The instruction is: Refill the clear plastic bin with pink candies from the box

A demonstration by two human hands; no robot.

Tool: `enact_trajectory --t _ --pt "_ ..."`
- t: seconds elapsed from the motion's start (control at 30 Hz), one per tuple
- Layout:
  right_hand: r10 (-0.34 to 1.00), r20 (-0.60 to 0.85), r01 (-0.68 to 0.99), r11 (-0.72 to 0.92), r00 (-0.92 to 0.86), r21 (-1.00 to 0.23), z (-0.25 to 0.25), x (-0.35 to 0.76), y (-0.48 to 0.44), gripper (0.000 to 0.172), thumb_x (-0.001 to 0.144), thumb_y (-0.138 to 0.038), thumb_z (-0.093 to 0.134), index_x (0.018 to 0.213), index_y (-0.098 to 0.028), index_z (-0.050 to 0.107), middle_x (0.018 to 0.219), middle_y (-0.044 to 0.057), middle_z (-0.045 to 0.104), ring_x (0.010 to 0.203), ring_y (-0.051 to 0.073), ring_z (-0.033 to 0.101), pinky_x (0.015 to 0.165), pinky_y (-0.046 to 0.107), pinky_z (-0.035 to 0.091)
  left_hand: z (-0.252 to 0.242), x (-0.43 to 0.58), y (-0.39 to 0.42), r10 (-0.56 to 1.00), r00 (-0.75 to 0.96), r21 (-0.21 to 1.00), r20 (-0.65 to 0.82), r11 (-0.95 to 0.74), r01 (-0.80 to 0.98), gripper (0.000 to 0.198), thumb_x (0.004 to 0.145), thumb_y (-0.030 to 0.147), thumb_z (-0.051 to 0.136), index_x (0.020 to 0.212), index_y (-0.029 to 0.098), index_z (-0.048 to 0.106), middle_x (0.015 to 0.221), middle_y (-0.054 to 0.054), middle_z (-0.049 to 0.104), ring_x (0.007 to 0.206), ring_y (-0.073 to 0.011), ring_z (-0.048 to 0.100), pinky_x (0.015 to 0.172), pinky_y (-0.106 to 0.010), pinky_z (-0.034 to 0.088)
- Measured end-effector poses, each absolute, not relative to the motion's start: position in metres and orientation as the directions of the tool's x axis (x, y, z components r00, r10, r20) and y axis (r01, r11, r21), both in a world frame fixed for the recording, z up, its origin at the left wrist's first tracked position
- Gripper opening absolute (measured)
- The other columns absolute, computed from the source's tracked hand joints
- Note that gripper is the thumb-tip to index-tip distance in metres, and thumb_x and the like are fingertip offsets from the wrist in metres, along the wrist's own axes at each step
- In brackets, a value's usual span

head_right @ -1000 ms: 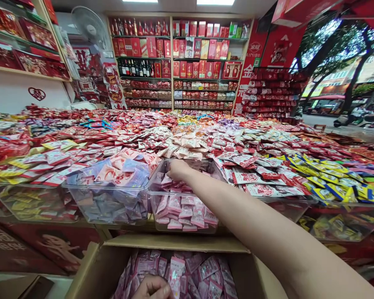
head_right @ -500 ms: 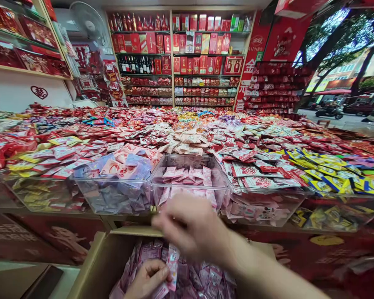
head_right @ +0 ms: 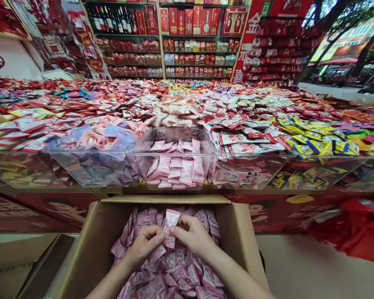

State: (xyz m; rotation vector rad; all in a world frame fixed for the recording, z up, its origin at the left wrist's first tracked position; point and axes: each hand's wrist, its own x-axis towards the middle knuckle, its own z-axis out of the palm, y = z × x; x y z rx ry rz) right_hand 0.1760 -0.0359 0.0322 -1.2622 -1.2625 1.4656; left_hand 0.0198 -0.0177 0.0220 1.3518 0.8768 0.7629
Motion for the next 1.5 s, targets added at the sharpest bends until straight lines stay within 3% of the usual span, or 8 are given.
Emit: enact_trajectory --t 0.17,0.33,0.57,0.67,0.8,1.07,1.3,1.5 --pt "0.974 -0.212 -0.081 -0.218 -0.078 -0.973 0.025 0.178 -0.039 0.030 0.064 -0.042 0.058 0.061 -0.014 0.047 0.049 -0.005 0.041 0.043 0.006 0.034 0.043 0.019 0.027 0.009 0.022 -0.015 0.876 0.469 0.990 -0.113 0.137 -0.016 0.026 0.063 0.037 0.060 0.058 0.018 0.043 0.050 0.008 0.031 0.048 -0.0068 0.026 0.047 -0.019 0.023" --pt "0.990 -0.124 -0.114 -0.131 -0.067 -0.985 0.025 0.175 -0.040 0.029 0.064 -0.040 0.059 0.075 -0.014 0.054 0.062 0.000 0.052 0.053 0.009 0.043 0.049 0.021 0.033 0.006 0.023 -0.016 0.804 0.579 0.991 -0.135 0.118 0.066 0.019 0.069 0.034 0.055 0.065 0.015 0.056 0.053 0.005 0.041 0.052 -0.0084 0.035 0.051 -0.020 0.027" --pt "1.000 -0.001 0.054 -0.001 -0.010 -0.999 0.027 0.180 -0.040 0.023 0.069 -0.037 0.054 0.069 -0.015 0.051 0.061 -0.001 0.047 0.057 0.010 0.042 0.052 0.021 0.035 0.009 0.014 -0.014 0.804 0.570 0.986 -0.168 0.128 0.110 0.020 0.067 0.032 0.057 0.058 0.014 0.054 0.053 0.004 0.049 0.053 -0.0093 0.040 0.053 -0.020 0.030" --pt "0.996 -0.017 0.081 -0.011 -0.082 -0.997 0.036 0.185 -0.042 0.023 0.071 -0.031 0.052 0.089 -0.017 0.048 0.063 -0.002 0.048 0.055 0.009 0.043 0.052 0.020 0.036 0.007 0.010 -0.010 0.835 0.507 0.972 -0.213 0.232 0.027 0.025 0.060 0.035 0.064 0.054 0.015 0.049 0.048 0.006 0.045 0.047 -0.0067 0.036 0.047 -0.018 0.027" --pt "0.981 0.089 0.398 0.153 -0.174 -0.905 0.076 0.197 -0.047 0.014 0.072 -0.028 0.051 0.079 -0.016 0.057 0.067 0.001 0.055 0.062 0.011 0.048 0.058 0.022 0.038 0.011 0.006 -0.005 0.882 0.410 0.923 -0.234 0.334 -0.191 0.027 0.065 0.040 0.058 0.057 0.016 0.049 0.044 0.005 0.049 0.036 -0.0049 0.037 0.038 -0.017 0.026" --pt "0.881 0.470 0.578 0.350 0.065 -0.737 0.215 0.216 0.030 0.016 0.068 -0.031 0.057 0.071 -0.015 0.056 0.060 0.001 0.057 0.052 0.010 0.050 0.048 0.021 0.038 0.014 0.004 -0.002 0.896 0.166 0.825 -0.411 0.443 -0.350 0.024 0.067 0.041 0.057 0.067 0.017 0.053 0.044 0.005 0.054 0.035 -0.0062 0.043 0.033 -0.015 0.033" --pt "0.992 0.106 0.831 0.005 0.066 -0.557 0.215 0.199 0.148 0.006 0.059 -0.013 0.061 0.057 -0.009 0.056 0.045 0.003 0.054 0.043 0.011 0.050 0.042 0.022 0.038 -0.006 0.002 0.002 0.874 0.108 0.804 -0.474 0.479 -0.353 0.030 0.053 0.036 0.070 0.072 0.020 0.053 0.051 0.007 0.053 0.035 -0.0067 0.042 0.033 -0.017 0.029" --pt "0.997 0.066 0.924 -0.014 0.042 -0.382 0.191 0.194 0.161 0.007 0.051 -0.008 0.063 0.050 -0.010 0.056 0.050 0.008 0.058 0.056 0.019 0.057 0.051 0.026 0.041 -0.017 0.002 0.008 0.919 0.152 0.802 -0.365 0.393 -0.450 0.026 0.050 0.033 0.072 0.060 0.017 0.054 0.049 0.007 0.053 0.046 -0.0063 0.046 0.046 -0.016 0.033"
